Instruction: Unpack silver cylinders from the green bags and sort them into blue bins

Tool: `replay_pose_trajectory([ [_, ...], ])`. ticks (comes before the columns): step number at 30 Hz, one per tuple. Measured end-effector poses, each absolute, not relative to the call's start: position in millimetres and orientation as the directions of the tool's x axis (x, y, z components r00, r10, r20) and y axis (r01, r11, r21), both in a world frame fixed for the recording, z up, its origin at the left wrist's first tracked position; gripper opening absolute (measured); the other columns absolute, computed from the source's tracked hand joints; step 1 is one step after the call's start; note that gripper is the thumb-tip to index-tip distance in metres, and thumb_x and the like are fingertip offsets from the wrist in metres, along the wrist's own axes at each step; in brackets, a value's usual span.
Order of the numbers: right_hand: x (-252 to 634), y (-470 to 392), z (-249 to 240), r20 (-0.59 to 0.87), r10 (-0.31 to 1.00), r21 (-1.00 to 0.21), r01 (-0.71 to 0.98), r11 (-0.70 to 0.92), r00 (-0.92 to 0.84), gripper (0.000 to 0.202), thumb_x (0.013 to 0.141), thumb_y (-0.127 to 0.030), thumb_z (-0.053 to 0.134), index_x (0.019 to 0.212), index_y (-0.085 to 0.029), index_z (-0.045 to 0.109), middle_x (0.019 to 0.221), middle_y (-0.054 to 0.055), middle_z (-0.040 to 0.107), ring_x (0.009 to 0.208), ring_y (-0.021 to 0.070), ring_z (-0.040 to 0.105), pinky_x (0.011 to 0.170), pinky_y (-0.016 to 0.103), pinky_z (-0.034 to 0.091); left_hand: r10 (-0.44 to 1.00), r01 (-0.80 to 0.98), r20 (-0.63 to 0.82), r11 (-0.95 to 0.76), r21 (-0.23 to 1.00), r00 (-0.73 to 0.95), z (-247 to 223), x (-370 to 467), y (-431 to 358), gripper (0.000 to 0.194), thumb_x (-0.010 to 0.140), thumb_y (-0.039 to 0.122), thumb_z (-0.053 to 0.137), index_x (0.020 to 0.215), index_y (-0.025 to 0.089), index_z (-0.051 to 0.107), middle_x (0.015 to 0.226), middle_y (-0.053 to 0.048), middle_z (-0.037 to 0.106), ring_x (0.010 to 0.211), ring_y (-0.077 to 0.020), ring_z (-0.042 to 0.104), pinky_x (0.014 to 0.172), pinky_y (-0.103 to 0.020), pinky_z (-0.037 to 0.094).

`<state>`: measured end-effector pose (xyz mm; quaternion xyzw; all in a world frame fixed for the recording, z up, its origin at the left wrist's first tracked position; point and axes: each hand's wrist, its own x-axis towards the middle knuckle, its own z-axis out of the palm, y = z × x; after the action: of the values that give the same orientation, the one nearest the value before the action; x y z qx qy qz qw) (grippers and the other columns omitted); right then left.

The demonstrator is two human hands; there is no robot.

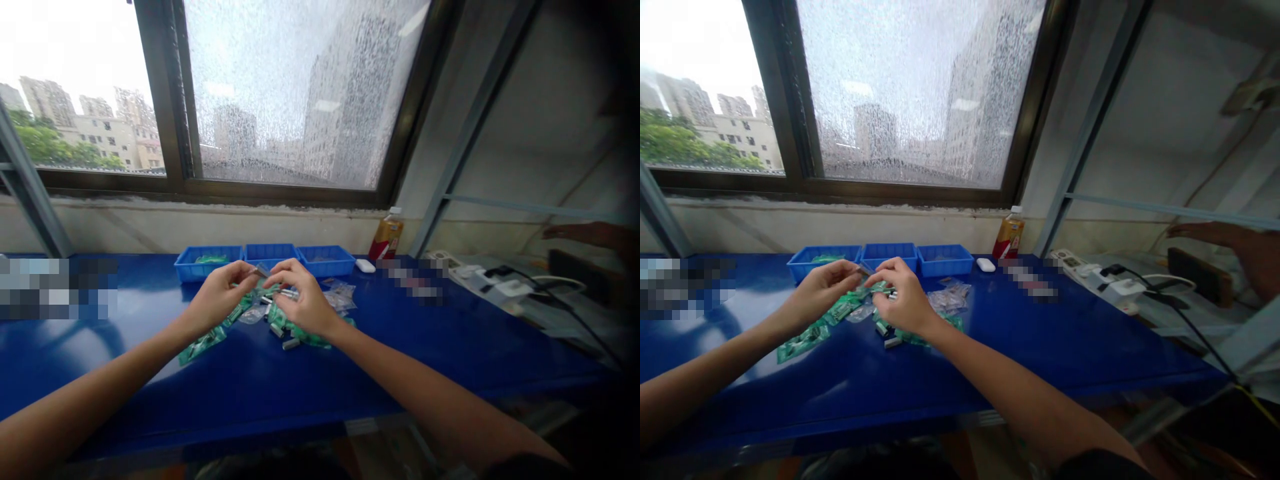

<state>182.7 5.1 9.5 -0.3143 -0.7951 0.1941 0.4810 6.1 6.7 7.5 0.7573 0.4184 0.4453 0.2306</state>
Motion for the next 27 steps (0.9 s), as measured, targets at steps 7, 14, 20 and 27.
replay_pose_trajectory([
  [7, 179, 15, 5, 0.336, 0.901, -0.888, 0.228, 0.400, -0.274, 0.031, 0.080, -0.038, 0.046, 0.063, -0.014, 0.056, 0.059, 0.000, 0.050, 0.058, 0.0113, 0.047, 0.054, 0.023, 0.035, 0.418, 0.630, 0.787, -0.775, 0.049, 0.453, 1, 2, 8, 0.017, 0.085, 0.024, 0.049, 0.091, 0.022, 0.065, 0.087, -0.005, 0.059, 0.081, -0.0168, 0.052, 0.075, -0.031, 0.043],
  [14, 227, 44, 27, 0.759, 0.649, -0.326, 0.826, 0.460, -0.062, 0.025, 0.084, -0.032, 0.042, 0.080, -0.016, 0.060, 0.077, 0.006, 0.060, 0.077, 0.0179, 0.054, 0.073, 0.028, 0.036, 0.693, 0.745, 0.463, -0.660, 0.099, 0.553, 1, -1, 4, 0.046, 0.076, 0.049, 0.055, 0.112, 0.020, 0.053, 0.101, -0.008, 0.057, 0.094, -0.0240, 0.053, 0.080, -0.036, 0.043],
  [20, 263, 77, 18, 0.638, 0.770, -0.231, 0.950, 0.210, -0.016, 0.030, 0.080, -0.031, 0.049, 0.102, -0.012, 0.057, 0.083, 0.008, 0.062, 0.080, 0.0208, 0.055, 0.073, 0.028, 0.037, 0.762, 0.788, 0.285, -0.615, 0.040, 0.581, 2, -4, 3, 0.015, 0.078, 0.029, 0.050, 0.085, 0.025, 0.063, 0.083, -0.001, 0.065, 0.068, -0.0177, 0.060, 0.056, -0.024, 0.040],
  [27, 201, 28, 13, 0.379, 0.880, -0.686, 0.551, 0.475, -0.286, 0.051, 0.086, -0.052, 0.033, 0.069, -0.014, 0.062, 0.055, 0.002, 0.053, 0.054, 0.0123, 0.050, 0.055, 0.025, 0.036, 0.660, 0.812, 0.685, -0.558, 0.174, 0.307, 15, -3, 3, 0.014, 0.082, 0.028, 0.047, 0.082, 0.018, 0.058, 0.070, 0.000, 0.061, 0.053, -0.0105, 0.051, 0.054, -0.023, 0.038],
])
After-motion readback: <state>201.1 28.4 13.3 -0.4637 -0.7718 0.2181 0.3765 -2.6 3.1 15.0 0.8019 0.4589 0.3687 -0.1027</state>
